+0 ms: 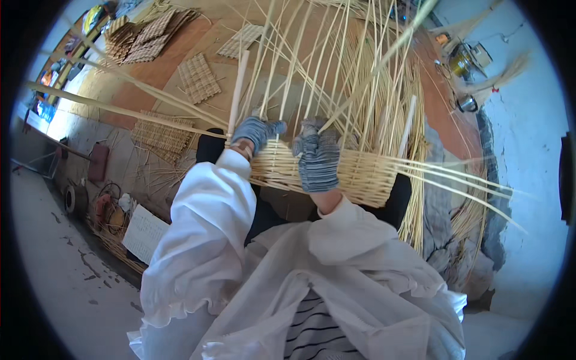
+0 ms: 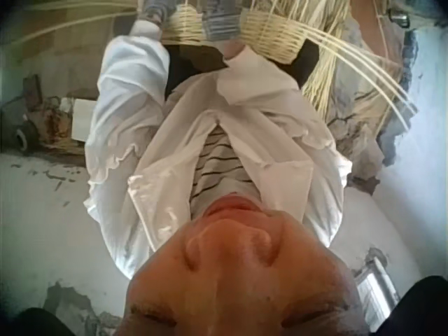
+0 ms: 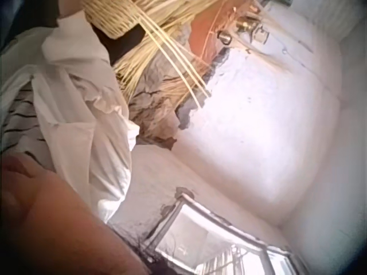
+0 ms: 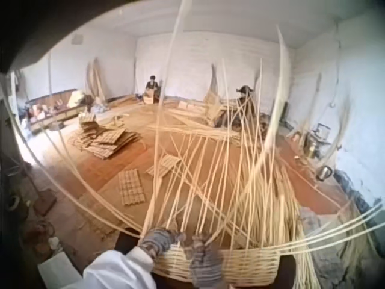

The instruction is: Weaving a large rectangular basket using bamboo or wood strips.

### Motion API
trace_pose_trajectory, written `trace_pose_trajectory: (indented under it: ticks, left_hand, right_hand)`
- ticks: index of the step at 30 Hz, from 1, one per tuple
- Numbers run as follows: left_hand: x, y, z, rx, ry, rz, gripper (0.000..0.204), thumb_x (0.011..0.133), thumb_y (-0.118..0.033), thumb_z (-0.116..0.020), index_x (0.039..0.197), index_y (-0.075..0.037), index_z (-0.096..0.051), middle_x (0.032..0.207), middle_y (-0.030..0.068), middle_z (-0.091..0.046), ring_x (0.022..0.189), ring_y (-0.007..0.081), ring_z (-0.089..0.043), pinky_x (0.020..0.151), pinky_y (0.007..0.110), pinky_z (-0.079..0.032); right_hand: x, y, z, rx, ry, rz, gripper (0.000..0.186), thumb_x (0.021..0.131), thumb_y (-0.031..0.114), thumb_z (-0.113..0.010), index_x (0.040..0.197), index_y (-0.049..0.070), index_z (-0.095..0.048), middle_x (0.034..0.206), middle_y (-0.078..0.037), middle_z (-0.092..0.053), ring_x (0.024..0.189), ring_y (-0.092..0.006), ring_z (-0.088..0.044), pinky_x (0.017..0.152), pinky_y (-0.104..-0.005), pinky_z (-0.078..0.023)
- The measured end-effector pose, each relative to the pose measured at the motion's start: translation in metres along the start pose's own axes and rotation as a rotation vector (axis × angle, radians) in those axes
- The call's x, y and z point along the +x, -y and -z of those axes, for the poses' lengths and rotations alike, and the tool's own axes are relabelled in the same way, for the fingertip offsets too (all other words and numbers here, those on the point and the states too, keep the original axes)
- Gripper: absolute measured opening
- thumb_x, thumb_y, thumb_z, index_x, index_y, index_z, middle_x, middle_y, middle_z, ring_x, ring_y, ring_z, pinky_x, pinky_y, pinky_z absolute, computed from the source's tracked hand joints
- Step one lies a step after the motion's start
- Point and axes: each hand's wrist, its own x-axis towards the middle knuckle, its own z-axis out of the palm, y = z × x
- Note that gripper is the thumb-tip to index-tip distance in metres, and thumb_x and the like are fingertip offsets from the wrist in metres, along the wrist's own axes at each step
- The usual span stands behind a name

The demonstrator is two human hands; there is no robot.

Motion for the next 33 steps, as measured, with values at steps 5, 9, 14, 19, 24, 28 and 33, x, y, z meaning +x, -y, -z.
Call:
trace_pose_trajectory:
  ticks: [5, 9, 14, 19, 24, 28, 33]
  left_hand:
    - [-0.065, -0.059, 0.027, -0.259, -0.276, -0.433, 0.067, 0.066, -0.052, -0.061, 0.114, -0.007, -0.049, 0.101, 0.0192, -0.057, 0.097, 0.031, -0.054, 0.086, 0.039, -0.039]
    - [0.02, -0.039, -0.034, 0.149, 0.255, -0.733, 0.031, 0.073, -0.032, -0.059, 0.086, -0.005, -0.064, 0.081, 0.0142, -0.063, 0.074, 0.026, -0.06, 0.07, 0.033, -0.045]
    - [-0.031, -0.028, -0.042, -0.105, 0.126, -0.511, 0.041, 0.073, -0.045, -0.056, 0.085, -0.007, -0.064, 0.082, 0.0148, -0.062, 0.078, 0.0292, -0.059, 0.071, 0.036, -0.045]
    - [-0.022, -0.061, -0.058, -0.029, 0.017, -0.189, 0.045, 0.075, -0.05, -0.049, 0.081, -0.008, -0.064, 0.079, 0.014, -0.062, 0.078, 0.0304, -0.058, 0.071, 0.038, -0.044]
    - [-0.024, -0.054, -0.021, -0.055, 0.201, -0.4, 0.047, 0.075, -0.05, -0.049, 0.092, -0.008, -0.063, 0.088, 0.0149, -0.061, 0.083, 0.0276, -0.059, 0.074, 0.034, -0.044]
    - [-0.014, -0.067, -0.022, 0.267, 0.234, -0.354, 0.065, 0.071, -0.062, -0.046, 0.106, -0.009, -0.057, 0.109, 0.0143, -0.055, 0.101, 0.0296, -0.052, 0.086, 0.039, -0.038]
    - [-0.048, -0.116, -0.014, 0.301, 0.014, -0.074, 0.093, 0.065, -0.071, -0.045, 0.123, 0.002, -0.038, 0.116, 0.0228, -0.047, 0.116, 0.0307, -0.04, 0.094, 0.039, -0.032]
  right_hand:
    - [0.002, 0.01, 0.072, 0.407, -0.301, -0.443, 0.015, 0.077, 0.007, -0.058, 0.087, 0.005, -0.048, 0.075, -0.006, -0.052, 0.069, -0.0165, -0.054, 0.059, -0.0309, -0.049]
    - [0.007, -0.013, 0.142, 0.397, -0.285, -0.369, 0.014, 0.072, 0.004, -0.062, 0.079, 0.005, -0.049, 0.077, -0.009, -0.054, 0.076, -0.0185, -0.057, 0.061, -0.0309, -0.051]
    - [0.107, 0.036, 0.072, -0.912, 0.324, -0.104, 0.027, 0.073, 0.012, -0.058, 0.095, 0.002, -0.047, 0.093, -0.018, -0.056, 0.079, -0.0324, -0.057, 0.075, -0.0362, -0.048]
    - [0.183, -0.05, 0.053, -1.173, 0.392, 0.477, 0.07, 0.072, 0.019, -0.059, 0.131, 0.011, -0.022, 0.105, -0.023, -0.05, 0.09, -0.0393, -0.051, 0.083, -0.0402, -0.042]
    - [0.068, -0.046, 0.125, 0.499, 0.231, 0.154, 0.051, 0.084, 0.016, -0.046, 0.13, 0.008, -0.025, 0.072, -0.005, -0.049, 0.057, -0.0138, -0.049, 0.045, -0.0254, -0.043]
    - [0.018, 0.018, 0.083, 0.051, -0.39, -0.058, 0.045, 0.088, 0.024, -0.043, 0.127, 0.006, -0.03, 0.059, -0.001, -0.043, 0.048, -0.0084, -0.042, 0.041, -0.0214, -0.04]
    - [0.01, 0.014, 0.098, 0.252, -0.056, 0.097, 0.03, 0.086, 0.018, -0.048, 0.111, 0.005, -0.041, 0.072, -0.005, -0.052, 0.057, -0.0121, -0.051, 0.05, -0.026, -0.045]
